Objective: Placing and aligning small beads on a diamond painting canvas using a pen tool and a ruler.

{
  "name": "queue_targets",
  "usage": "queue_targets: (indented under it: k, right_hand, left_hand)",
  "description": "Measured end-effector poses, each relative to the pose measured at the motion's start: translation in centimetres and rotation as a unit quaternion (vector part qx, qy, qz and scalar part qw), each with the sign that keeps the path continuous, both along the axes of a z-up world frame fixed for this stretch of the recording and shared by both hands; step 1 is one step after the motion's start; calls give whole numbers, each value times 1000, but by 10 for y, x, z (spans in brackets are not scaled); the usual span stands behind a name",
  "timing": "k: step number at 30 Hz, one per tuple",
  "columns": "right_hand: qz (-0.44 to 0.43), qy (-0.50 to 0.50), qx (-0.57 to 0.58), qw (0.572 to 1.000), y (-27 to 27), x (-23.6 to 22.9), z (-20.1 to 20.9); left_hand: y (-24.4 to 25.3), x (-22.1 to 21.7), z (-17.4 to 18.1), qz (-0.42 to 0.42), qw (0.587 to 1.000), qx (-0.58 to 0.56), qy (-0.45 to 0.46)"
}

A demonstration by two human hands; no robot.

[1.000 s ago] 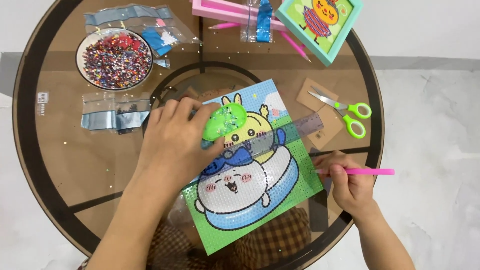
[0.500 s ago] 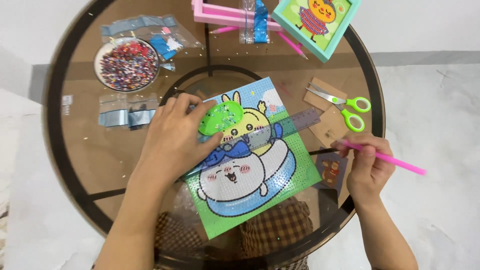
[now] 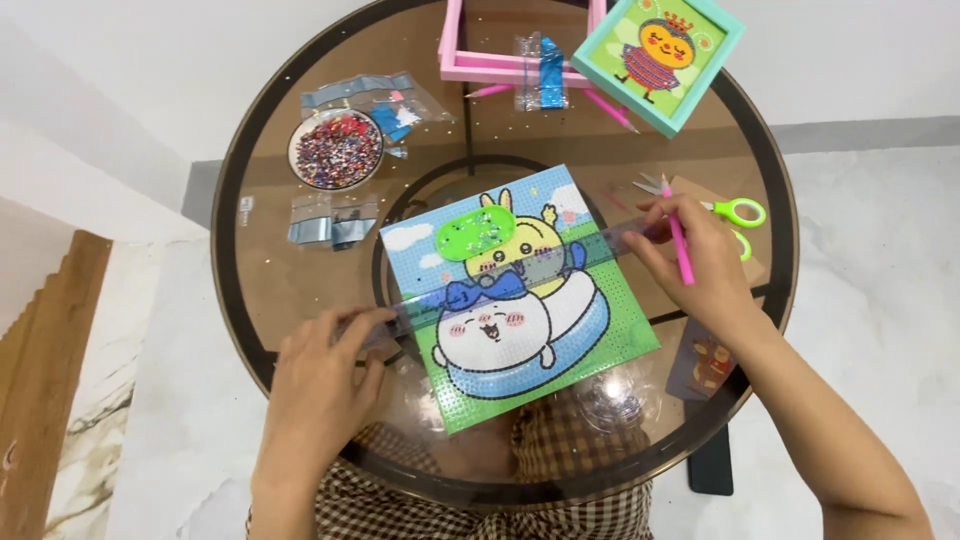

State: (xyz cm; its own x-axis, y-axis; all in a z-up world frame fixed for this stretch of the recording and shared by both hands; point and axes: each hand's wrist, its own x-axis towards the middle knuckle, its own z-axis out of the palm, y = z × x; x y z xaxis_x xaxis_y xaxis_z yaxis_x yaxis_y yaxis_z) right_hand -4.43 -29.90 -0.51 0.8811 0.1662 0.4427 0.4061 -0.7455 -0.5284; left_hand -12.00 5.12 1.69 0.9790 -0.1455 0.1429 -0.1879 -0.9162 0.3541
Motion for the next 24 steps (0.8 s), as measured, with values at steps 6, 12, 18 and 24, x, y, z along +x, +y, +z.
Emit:
queue_targets:
  k: [6, 12, 18, 24]
  right_hand:
    - [-36, 143, 94, 984, -18, -42, 15]
    - [-85, 221, -11, 971, -24, -57, 15]
    - [-20, 120, -51, 991, -17, 2, 15]
    - [-50, 44, -176, 982, 26, 10, 57]
  left_hand:
    - [4, -36, -1, -44, 999, -23, 6]
    - [-3, -52, -1, -54, 997, -35, 33]
    - [0, -9, 2, -23, 999, -14, -35]
    - [-15, 9, 15, -44, 998, 17, -32]
